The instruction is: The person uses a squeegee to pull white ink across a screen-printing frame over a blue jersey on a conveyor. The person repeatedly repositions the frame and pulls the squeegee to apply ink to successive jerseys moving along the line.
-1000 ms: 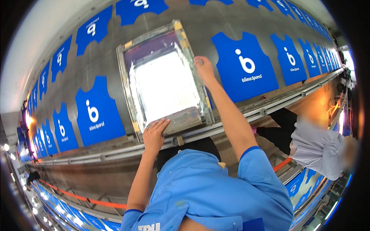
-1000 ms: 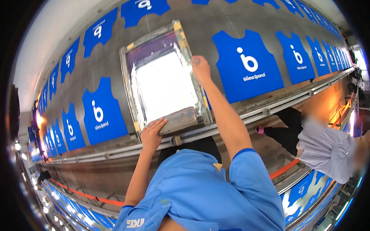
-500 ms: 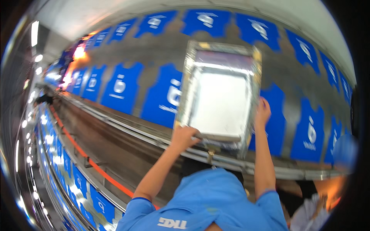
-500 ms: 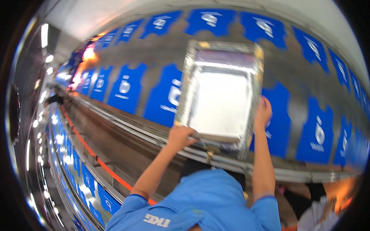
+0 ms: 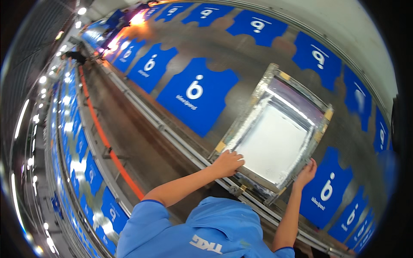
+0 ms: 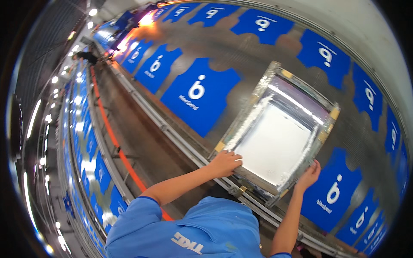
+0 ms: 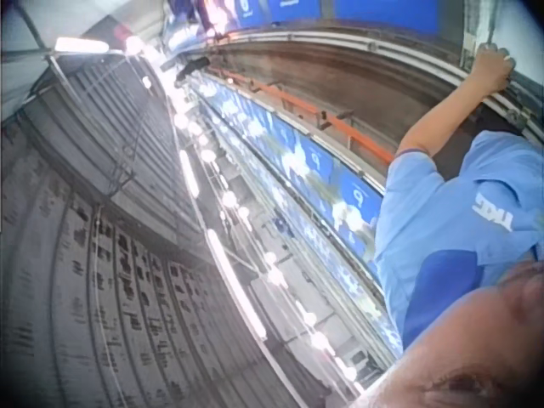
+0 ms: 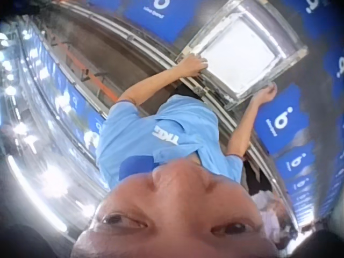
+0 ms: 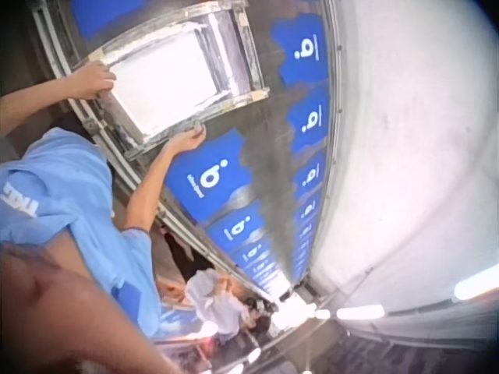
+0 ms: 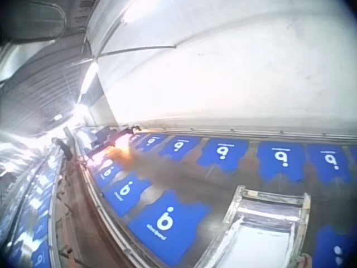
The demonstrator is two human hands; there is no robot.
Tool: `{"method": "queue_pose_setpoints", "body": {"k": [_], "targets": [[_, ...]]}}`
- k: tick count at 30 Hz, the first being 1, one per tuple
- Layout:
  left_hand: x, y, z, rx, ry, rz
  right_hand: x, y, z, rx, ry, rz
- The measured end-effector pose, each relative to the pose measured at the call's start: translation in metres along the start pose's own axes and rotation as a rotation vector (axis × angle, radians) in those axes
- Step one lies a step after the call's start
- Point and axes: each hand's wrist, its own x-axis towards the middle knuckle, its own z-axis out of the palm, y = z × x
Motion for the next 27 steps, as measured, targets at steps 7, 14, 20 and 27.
{"method": "queue_pose_setpoints", "body": {"k": [7,14,20,27], "targets": [[-0.008,-0.004,0.007,-0.034,0.122,-0.011,0.005,-0.012,0.020,-0.272,0.062,-0.171],[0.025,-0.018,-0.023,-0.038,0.309,0.056,-0.003,-0.027,0.032,-0.376,0.112,-0.033],[0.126,-0.041,-0.051,-0.050,0.233,-0.036,0.015,-0.017,-0.007,-0.672,-0.009,-0.228],[0.263,-0.099,-0.093,-0.014,-0.018,-0.037,0.058,-0.184,0.047,-0.757,-0.349,-0.117]]}}
